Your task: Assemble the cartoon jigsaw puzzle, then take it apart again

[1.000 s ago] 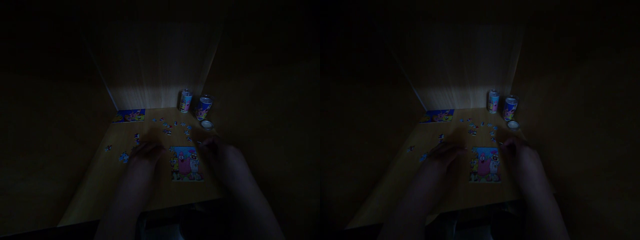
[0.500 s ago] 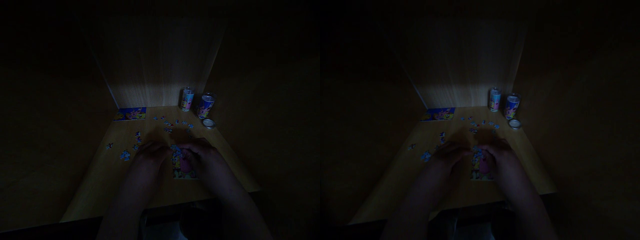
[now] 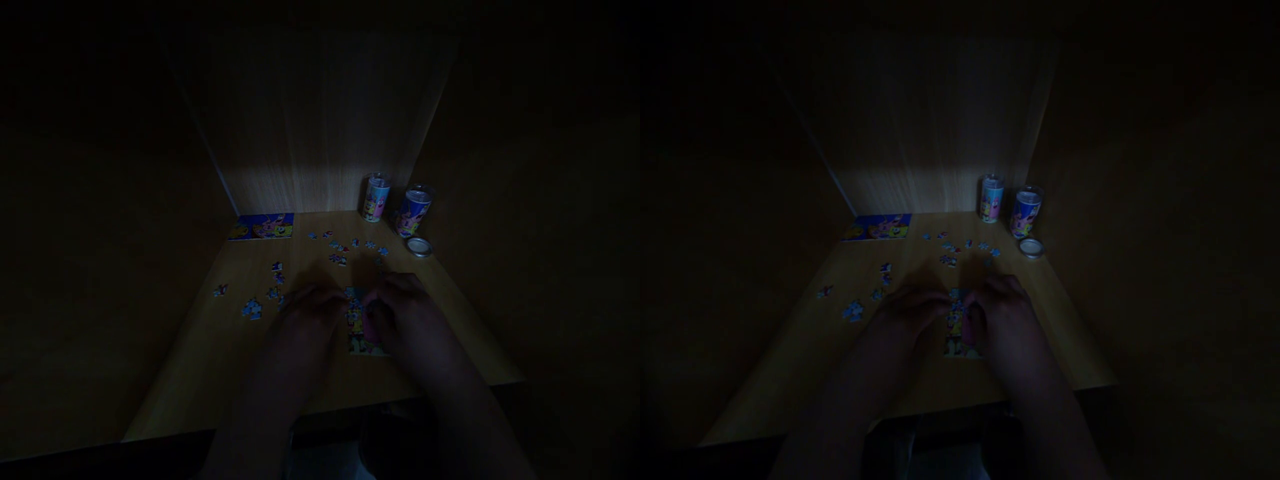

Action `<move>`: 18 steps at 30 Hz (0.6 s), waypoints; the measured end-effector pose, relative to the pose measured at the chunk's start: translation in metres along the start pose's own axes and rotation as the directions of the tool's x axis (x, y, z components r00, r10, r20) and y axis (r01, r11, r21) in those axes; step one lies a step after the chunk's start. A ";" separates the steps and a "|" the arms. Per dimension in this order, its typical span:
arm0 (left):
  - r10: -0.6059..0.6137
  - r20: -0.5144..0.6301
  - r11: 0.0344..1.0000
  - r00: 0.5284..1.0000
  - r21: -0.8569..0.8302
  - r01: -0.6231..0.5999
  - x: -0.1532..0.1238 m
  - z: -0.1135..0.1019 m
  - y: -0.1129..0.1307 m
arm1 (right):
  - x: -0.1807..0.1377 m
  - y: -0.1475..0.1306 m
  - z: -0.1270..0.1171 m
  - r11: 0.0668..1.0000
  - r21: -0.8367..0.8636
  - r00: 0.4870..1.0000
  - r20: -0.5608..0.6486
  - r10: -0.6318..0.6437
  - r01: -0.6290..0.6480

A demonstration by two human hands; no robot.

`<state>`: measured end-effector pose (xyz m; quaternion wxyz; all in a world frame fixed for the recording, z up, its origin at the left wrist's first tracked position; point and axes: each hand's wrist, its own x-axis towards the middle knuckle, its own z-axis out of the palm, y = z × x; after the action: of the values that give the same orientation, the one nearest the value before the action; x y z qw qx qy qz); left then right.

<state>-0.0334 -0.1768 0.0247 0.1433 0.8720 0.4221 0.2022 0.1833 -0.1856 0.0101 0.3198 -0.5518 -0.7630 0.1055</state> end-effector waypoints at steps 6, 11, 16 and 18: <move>-0.006 -0.006 0.999 1.000 -0.033 0.006 -0.001 -0.001 0.002 | 0.000 0.002 0.000 1.000 0.004 1.000 0.026 -0.009 0.009; -0.005 0.019 1.000 1.000 -0.022 0.005 0.000 -0.003 0.003 | -0.001 0.003 0.001 1.000 0.001 0.999 0.039 -0.024 0.024; -0.035 -0.033 0.999 0.999 0.007 0.035 -0.002 -0.002 0.000 | -0.002 0.004 0.002 1.000 0.000 1.000 0.014 0.003 -0.003; -0.039 -0.071 0.999 0.997 0.012 0.039 -0.003 -0.001 -0.001 | -0.002 0.005 0.002 1.000 0.006 1.000 0.016 -0.002 0.002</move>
<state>-0.0365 -0.1781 0.0246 0.1265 0.8569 0.4452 0.2272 0.1861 -0.1853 0.0048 0.3156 -0.5494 -0.7655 0.1119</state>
